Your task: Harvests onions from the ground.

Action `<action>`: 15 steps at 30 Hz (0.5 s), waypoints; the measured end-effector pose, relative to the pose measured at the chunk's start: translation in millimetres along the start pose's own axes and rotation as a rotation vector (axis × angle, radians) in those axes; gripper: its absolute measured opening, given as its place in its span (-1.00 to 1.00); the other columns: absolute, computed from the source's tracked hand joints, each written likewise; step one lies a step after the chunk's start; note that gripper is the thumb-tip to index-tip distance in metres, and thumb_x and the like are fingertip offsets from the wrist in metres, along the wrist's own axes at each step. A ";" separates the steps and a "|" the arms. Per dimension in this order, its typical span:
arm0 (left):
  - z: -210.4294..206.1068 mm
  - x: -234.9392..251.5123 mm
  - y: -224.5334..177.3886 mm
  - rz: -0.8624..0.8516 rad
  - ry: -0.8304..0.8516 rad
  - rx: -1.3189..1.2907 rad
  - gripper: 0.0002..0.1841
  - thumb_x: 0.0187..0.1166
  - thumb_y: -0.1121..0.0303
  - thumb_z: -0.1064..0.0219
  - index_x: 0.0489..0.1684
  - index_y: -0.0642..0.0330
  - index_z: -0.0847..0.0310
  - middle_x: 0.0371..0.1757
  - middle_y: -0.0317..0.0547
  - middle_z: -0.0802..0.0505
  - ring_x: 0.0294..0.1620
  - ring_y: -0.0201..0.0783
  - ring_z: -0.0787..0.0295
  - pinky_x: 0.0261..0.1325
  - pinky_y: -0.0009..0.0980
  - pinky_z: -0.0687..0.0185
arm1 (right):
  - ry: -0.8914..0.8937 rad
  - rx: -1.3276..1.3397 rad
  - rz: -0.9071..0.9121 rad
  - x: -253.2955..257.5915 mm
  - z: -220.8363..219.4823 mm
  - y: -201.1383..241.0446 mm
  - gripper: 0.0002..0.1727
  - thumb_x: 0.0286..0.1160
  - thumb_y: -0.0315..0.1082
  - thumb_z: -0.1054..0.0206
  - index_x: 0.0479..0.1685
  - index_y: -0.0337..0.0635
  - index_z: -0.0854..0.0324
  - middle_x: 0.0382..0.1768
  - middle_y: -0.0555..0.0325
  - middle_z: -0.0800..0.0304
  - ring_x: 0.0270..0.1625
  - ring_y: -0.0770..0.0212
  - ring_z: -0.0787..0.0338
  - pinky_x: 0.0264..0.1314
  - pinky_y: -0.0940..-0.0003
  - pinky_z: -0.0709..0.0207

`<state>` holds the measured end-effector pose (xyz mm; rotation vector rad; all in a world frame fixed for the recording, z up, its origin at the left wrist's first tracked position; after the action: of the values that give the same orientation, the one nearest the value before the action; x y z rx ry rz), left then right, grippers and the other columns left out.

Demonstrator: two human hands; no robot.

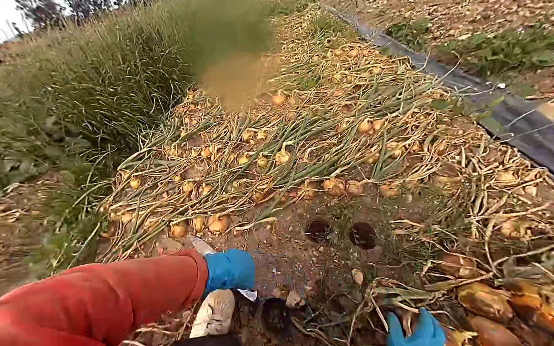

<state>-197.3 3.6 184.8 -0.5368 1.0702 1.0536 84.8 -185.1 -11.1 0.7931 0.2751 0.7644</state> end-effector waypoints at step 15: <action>-28.4 277.6 124.1 -0.267 -0.719 -0.698 -0.54 0.84 0.23 -0.03 0.41 0.45 -0.58 0.24 0.38 -0.80 0.36 0.26 -0.73 0.49 0.19 -0.49 | -0.141 -0.397 0.146 54.9 -139.6 -47.5 0.03 0.30 0.36 -0.20 0.59 -0.38 -0.47 0.69 -0.53 -0.27 0.77 -0.58 -0.16 0.76 -0.48 0.08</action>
<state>-295.0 154.5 -62.0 -0.7445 -0.0251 1.2329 79.2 -92.6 -138.2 0.4898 -0.0636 0.8614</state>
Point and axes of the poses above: each hand's wrist, its own x-axis towards the middle knuckle, its own z-axis out of the back of the hand, y = z × x, the point moved 1 cm from there along x, towards the middle knuckle
